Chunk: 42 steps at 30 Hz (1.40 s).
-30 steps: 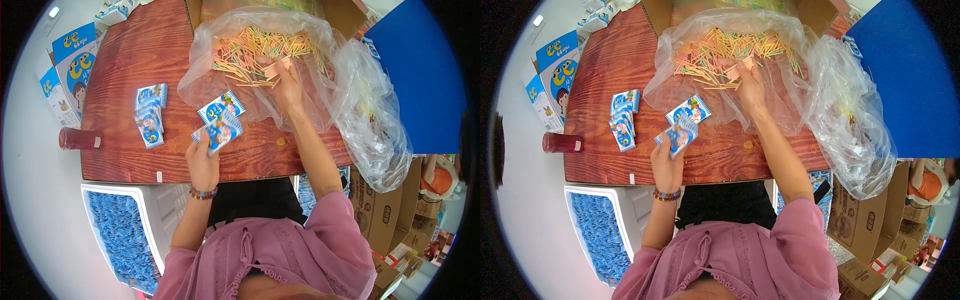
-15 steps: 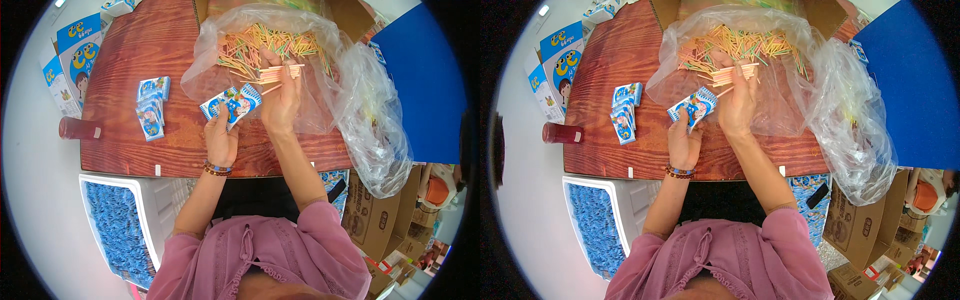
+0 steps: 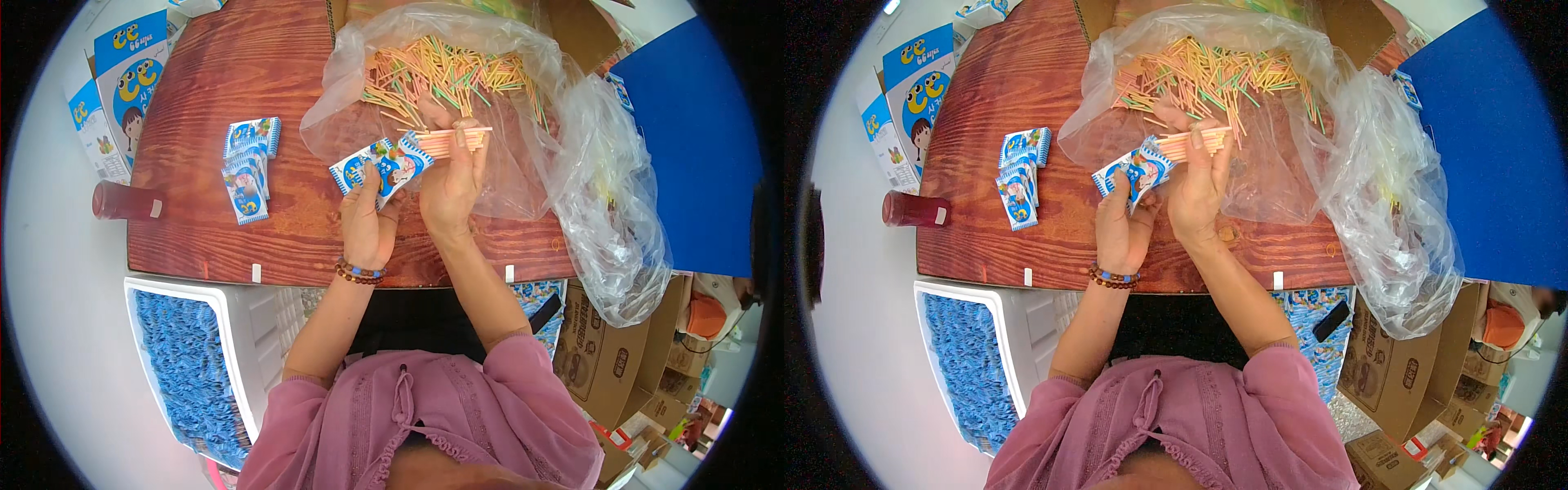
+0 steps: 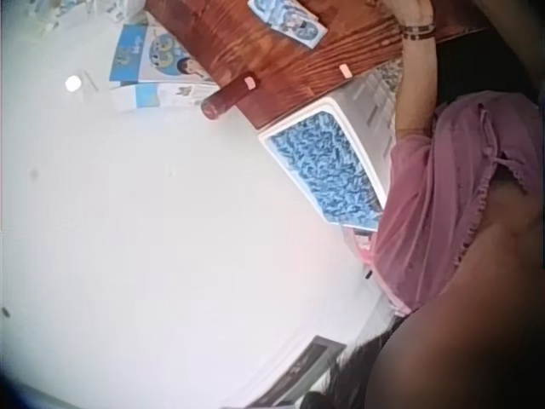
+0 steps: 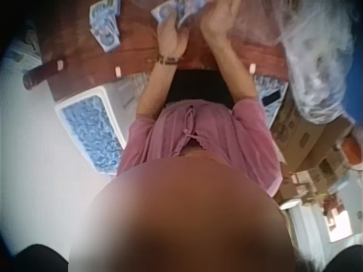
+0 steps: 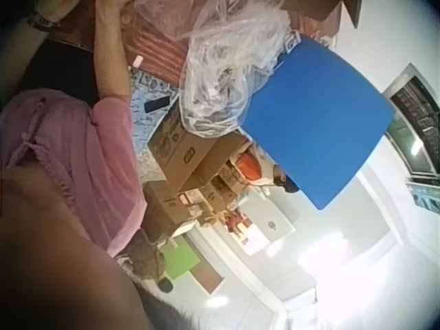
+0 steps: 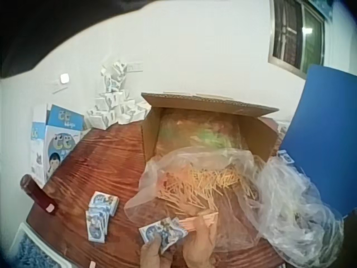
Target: Bundling small blue toy packets together using rubber bands.
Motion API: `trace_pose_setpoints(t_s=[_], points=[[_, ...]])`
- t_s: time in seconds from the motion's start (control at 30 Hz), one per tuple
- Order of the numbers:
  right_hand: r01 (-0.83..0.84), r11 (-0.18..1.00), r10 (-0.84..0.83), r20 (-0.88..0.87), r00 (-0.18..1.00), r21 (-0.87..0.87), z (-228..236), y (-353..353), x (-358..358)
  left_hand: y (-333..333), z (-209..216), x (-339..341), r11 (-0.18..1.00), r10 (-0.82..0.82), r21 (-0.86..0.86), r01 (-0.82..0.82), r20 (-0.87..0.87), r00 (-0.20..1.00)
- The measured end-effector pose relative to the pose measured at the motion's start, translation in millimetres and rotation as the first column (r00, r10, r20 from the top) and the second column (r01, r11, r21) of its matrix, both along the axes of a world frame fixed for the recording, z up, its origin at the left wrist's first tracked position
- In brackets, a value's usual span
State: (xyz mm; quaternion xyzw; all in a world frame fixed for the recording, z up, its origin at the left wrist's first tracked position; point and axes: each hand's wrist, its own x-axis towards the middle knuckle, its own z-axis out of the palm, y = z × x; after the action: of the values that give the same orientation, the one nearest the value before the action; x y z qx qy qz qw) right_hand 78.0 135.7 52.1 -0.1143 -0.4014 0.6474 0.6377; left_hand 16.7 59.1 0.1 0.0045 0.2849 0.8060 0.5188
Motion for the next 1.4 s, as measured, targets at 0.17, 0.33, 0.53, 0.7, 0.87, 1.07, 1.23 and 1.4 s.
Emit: trace_pose_setpoints(t_s=[0.17,0.33,0.53,0.7,0.87,1.07,1.23,1.4], points=[[-0.034,0.999,0.032,0.119,0.992,0.016,-2,-3,5,1,10,2,0.999,0.031,-0.013,-0.032,-0.061,0.998],[-0.068,0.997,0.059,0.205,0.977,0.037,6,-9,8,2,8,2,0.998,0.063,0.004,-0.062,-0.069,0.996],[-0.185,0.977,0.140,0.347,0.927,0.102,-3,2,11,7,-2,-2,0.997,0.052,0.055,-0.048,-0.074,0.996],[-0.291,0.891,0.013,0.621,0.784,0.349,-11,19,19,11,2,-1,0.987,0.000,0.162,-0.008,0.048,0.999],[-0.270,0.955,0.153,0.577,0.802,0.122,24,16,35,6,-3,-5,0.965,-0.040,0.264,0.001,0.143,0.989],[-0.438,0.795,-0.130,0.823,0.553,0.420,23,17,36,0,2,-6,0.947,-0.042,0.322,-0.003,0.132,0.990],[-0.375,0.918,0.087,0.854,0.513,0.131,36,-10,16,-12,-1,-16,0.951,-0.004,0.307,-0.043,0.149,0.989],[-0.497,0.867,0.254,0.821,0.512,0.042,7,4,3,-38,10,-31,0.952,0.070,0.299,-0.066,-0.003,0.998]])
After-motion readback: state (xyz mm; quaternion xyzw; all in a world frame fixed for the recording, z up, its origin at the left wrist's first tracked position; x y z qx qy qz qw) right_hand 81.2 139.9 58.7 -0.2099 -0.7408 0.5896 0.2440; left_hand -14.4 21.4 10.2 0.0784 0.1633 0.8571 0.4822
